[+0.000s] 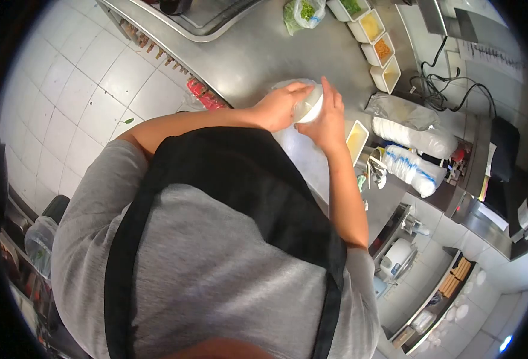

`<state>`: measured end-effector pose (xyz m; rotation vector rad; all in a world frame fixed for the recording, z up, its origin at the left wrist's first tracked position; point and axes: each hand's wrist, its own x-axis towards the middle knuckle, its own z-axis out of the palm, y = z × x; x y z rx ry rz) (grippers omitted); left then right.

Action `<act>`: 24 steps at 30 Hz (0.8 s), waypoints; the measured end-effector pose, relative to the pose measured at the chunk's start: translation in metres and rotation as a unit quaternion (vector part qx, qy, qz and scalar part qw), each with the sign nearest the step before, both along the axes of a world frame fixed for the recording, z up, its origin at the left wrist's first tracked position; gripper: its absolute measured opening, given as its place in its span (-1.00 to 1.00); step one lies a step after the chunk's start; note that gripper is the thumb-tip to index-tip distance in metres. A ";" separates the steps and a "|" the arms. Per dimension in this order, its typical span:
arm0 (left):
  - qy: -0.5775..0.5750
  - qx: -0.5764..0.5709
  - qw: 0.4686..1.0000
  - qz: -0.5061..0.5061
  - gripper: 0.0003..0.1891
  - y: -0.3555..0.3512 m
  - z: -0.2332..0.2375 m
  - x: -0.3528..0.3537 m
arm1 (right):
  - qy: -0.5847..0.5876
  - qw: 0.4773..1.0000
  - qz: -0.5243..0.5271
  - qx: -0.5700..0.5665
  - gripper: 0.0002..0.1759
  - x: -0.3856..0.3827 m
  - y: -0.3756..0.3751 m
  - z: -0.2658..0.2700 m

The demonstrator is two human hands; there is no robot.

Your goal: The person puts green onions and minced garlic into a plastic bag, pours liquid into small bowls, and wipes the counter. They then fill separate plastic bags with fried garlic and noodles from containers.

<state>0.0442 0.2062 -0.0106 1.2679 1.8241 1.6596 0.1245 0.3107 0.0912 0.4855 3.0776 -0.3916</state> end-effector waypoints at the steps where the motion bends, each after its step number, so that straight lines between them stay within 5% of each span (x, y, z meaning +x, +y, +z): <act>1: 0.007 0.013 1.000 -0.002 -0.35 -0.001 -0.001 -0.001 | 0.014 1.000 0.007 0.010 0.20 -0.003 0.001 -0.002; 18: -0.059 0.020 0.995 -0.077 -0.24 -0.016 0.002 -0.003 | 0.039 0.996 0.017 0.074 0.13 0.012 -0.015 0.006; 24: 0.018 0.000 0.997 -0.079 -0.30 -0.020 0.012 -0.014 | 0.154 0.986 -0.011 0.056 0.23 0.038 -0.001 -0.006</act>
